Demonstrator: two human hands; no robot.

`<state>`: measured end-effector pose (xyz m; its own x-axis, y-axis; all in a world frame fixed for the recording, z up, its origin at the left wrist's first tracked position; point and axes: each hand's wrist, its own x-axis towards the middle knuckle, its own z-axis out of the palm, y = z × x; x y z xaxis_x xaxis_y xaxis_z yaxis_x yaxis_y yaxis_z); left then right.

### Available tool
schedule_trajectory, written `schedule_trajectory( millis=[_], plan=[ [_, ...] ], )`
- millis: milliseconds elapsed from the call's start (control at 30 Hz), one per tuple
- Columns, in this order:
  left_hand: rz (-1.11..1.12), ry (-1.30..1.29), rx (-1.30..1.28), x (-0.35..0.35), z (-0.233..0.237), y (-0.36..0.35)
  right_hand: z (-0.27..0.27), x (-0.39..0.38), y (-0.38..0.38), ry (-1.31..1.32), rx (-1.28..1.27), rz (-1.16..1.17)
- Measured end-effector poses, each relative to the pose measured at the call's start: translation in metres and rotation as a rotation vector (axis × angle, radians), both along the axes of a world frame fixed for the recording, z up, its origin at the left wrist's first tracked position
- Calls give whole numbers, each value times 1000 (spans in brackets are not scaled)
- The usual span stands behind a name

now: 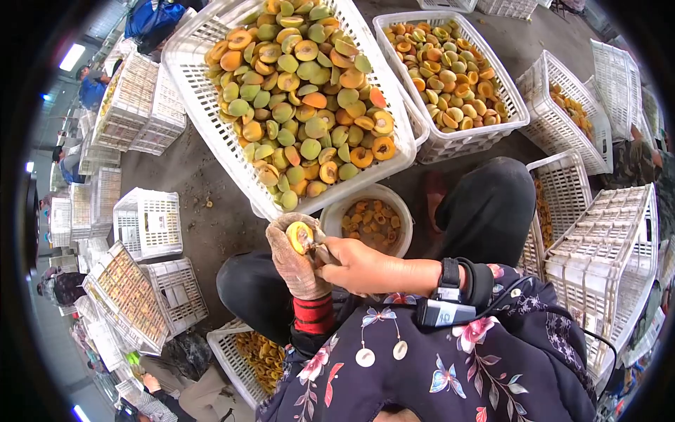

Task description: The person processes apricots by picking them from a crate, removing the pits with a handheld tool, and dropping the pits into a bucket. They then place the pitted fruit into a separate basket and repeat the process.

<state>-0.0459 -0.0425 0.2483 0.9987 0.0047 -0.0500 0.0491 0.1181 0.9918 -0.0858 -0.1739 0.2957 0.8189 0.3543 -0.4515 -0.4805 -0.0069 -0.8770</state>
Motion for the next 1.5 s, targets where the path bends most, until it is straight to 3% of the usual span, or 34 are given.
schedule_trajectory(
  millis=[33, 67, 100, 133, 200, 267, 333, 433, 467, 533, 567, 600, 667, 700, 800, 867, 933, 1100, 1167, 1233, 1300, 1367, 1500],
  plan=[
    [-16, -10, -17, 0, 3, -1, -3, 0, 0, 1, 0, -3],
    [-34, -19, -35, -1, 4, -1, -11, -1, -1, -158, -163, 58],
    [-84, -165, 237, -1, 1, 1, -19, -2, -2, -318, -327, 124],
    [-83, -166, 236, -2, 0, 3, -24, -2, -3, -480, -491, 191],
    [-121, 175, -186, -3, -1, 4, -32, -1, -7, -478, -467, 217],
    [-112, 178, -119, -3, -2, 5, -45, -3, -7, -533, -170, 108],
    [-100, 174, -173, 0, -1, 6, -37, 0, -8, -466, -144, 152],
    [-70, 157, -125, 1, -5, 6, -23, 1, -5, -468, -563, 261],
    [-55, 171, -134, 1, -5, 6, -31, -2, -2, -467, -562, 259],
    [-67, 191, -205, 2, -5, 9, -23, 3, 11, -558, -130, -22],
    [-77, 212, -276, 1, -4, 11, -11, -1, -4, 76, 46, 123],
    [-75, 215, -276, 0, -4, 11, -11, -3, -4, 79, 46, 125],
    [-91, 250, -277, 1, -2, 10, -11, -2, -3, -11, -62, 114],
    [-92, 138, -79, 2, -2, 9, -11, -2, -3, -13, -63, 117],
    [-91, 108, -75, 0, 6, 5, -14, -8, 0, -401, -604, 197],
    [-72, 183, -141, 2, 5, 7, -23, -12, 1, -507, -512, 93],
    [-66, 311, -386, 2, -3, 10, -25, -12, 2, -300, -64, 1],
    [-105, 256, -294, 1, -3, 7, -45, -16, -2, -448, -161, 30],
    [-108, 217, -247, 1, -2, 3, -45, -17, -3, -434, -364, 38],
    [-162, 101, -79, 4, -4, 5, -42, -17, -5, -421, -277, 32],
    [-143, 172, -153, 2, -1, 7, -33, -16, -6, -404, -184, 29],
    [-106, 261, -239, 1, 5, 6, -18, -13, -11, -191, -128, 93],
    [-110, 297, -298, 2, -3, 7, -45, -18, -8, -389, -164, 89]
  ],
)
